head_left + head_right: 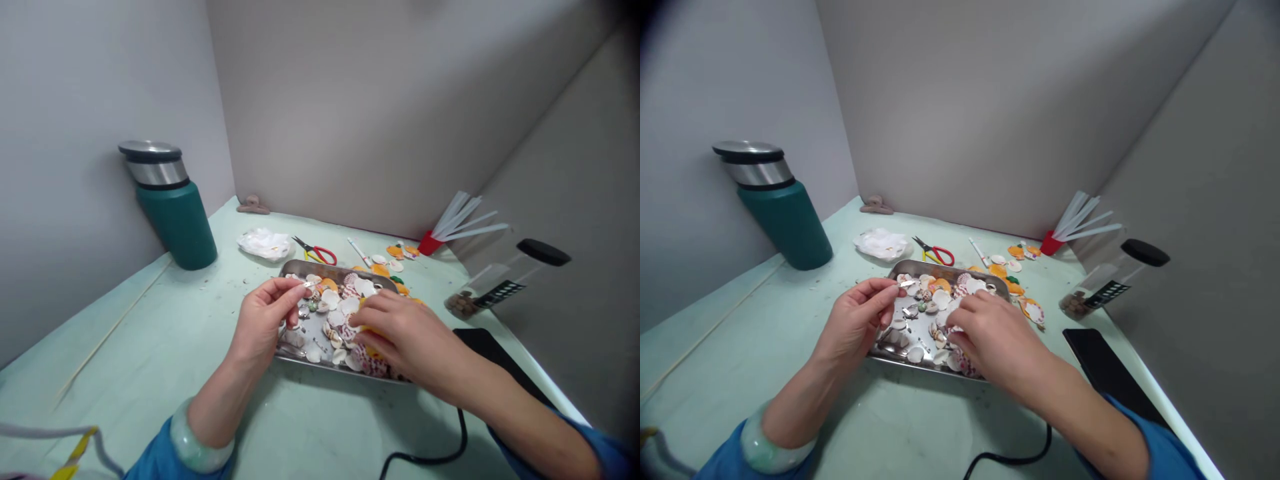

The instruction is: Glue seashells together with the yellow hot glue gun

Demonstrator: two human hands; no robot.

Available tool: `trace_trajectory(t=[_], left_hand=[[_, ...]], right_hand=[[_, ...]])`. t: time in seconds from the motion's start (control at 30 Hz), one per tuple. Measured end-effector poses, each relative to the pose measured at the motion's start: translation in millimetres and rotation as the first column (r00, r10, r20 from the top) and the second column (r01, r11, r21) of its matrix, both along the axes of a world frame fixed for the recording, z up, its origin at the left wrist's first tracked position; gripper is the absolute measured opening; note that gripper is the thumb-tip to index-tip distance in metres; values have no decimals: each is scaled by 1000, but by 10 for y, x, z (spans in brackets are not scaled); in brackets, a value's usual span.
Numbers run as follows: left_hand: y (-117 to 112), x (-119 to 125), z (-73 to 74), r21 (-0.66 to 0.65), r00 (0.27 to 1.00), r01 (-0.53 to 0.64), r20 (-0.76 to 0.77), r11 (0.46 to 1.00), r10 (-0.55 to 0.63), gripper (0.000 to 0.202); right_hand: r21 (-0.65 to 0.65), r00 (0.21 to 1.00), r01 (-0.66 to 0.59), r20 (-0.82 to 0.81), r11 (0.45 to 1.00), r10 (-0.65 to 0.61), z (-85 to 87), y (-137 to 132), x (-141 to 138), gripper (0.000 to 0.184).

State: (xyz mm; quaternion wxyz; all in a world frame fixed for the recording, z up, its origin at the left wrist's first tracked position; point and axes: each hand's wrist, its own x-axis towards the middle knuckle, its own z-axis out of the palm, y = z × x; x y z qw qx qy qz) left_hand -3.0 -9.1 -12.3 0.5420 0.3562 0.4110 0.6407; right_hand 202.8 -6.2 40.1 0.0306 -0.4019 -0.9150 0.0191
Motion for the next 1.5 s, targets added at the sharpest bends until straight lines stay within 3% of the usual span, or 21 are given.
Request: trace_trajectory(t=[0.1, 0.37, 0.53, 0.7, 0.77, 0.83, 0.93, 1.03, 1.13, 1.5], left_hand=[[0, -5, -1, 2, 1000, -3, 10, 1000, 3, 16], [7, -1, -8, 5, 999, -1, 33, 1000, 1, 17], [-1, -4, -20, 14, 999, 14, 40, 1000, -14, 18], [-13, 3, -29, 21, 999, 30, -22, 999, -29, 17], [-17, 17, -28, 19, 998, 45, -54, 999, -44, 16], [-24, 33, -26, 9, 995, 65, -70, 998, -64, 15], [-36, 55, -25, -8, 991, 97, -92, 995, -98, 14], [-51, 73, -31, -19, 984, 138, -114, 990, -139, 15], [-68, 89, -33, -41, 978, 166, -119, 985, -169, 16], [-113, 132, 41, -107, 967, 198, -144, 974, -212, 20]], right_hand=[[-11, 971, -37, 238, 999, 39, -7, 167, -296, 15], [-96, 932, -43, 356, 994, 75, -225, 374, -707, 9], [-118, 967, -38, 245, 992, 66, -127, 371, -571, 8], [-74, 997, -1, -81, 997, -5, 68, 239, -279, 19], [-105, 889, -11, -457, 994, -39, 81, 157, -202, 15], [-123, 686, -29, -724, 992, -70, 42, 81, -169, 8], [-188, 458, -10, -874, 982, -163, -61, -4, -185, 4], [-290, 369, 6, -889, 957, -272, -137, -60, -217, 4], [-288, 394, 47, -875, 956, -283, -161, -92, -225, 5], [-49, 528, 103, -843, 993, -97, -246, -76, -246, 8]])
